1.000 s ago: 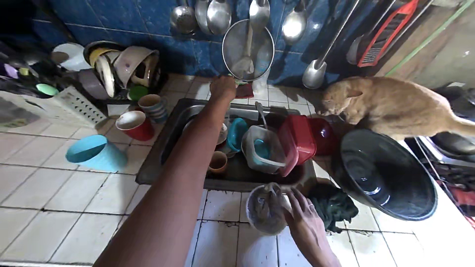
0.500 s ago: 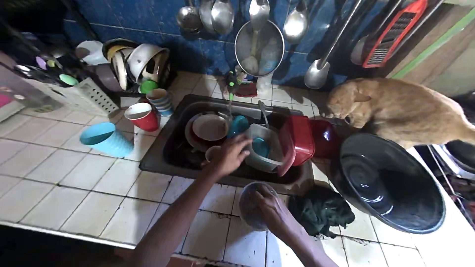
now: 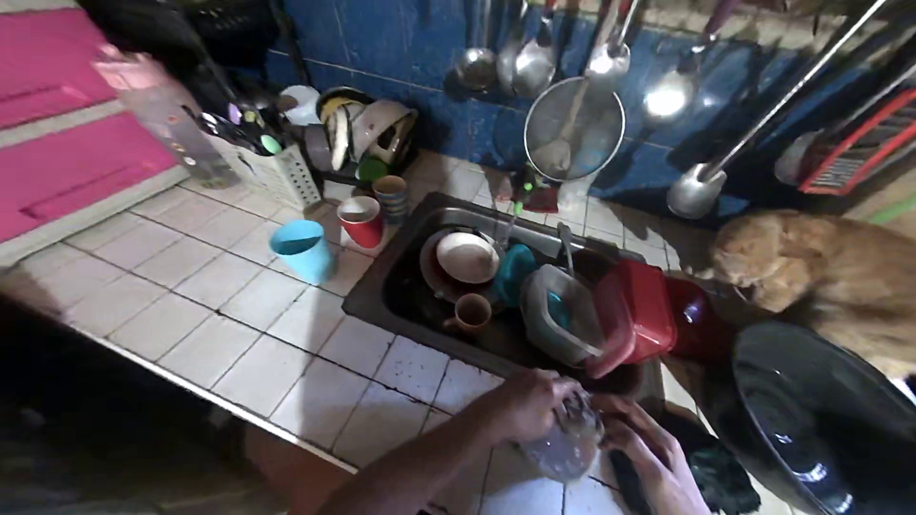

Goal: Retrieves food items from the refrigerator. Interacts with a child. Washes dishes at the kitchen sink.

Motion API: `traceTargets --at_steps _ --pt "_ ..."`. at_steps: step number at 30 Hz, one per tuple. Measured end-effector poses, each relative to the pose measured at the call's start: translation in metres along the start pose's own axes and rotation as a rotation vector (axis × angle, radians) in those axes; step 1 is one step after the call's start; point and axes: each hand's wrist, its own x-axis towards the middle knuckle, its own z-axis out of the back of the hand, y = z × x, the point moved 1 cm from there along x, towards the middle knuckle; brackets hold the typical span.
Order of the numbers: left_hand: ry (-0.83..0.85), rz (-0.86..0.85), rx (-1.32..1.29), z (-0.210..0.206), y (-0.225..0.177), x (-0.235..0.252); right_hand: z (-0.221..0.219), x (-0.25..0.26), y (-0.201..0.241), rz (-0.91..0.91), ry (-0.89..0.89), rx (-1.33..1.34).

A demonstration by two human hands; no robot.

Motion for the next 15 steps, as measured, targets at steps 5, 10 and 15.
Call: traceTargets --at_steps 5,10,15 --pt "-0.094 -0.177 -0.112 -0.017 -0.025 0.012 -0.036 -0.024 -0.016 -0.103 -0.339 0.211" --pt "0.047 -0.311 -0.094 -0.031 -0.022 0.023 -0.061 -0.026 -0.016 -0.013 -0.459 0.555" --pt "0.229 -0.374 -0.086 0.034 0.017 0.02 -0.087 -0.02 -0.004 -0.166 -0.598 0.457"
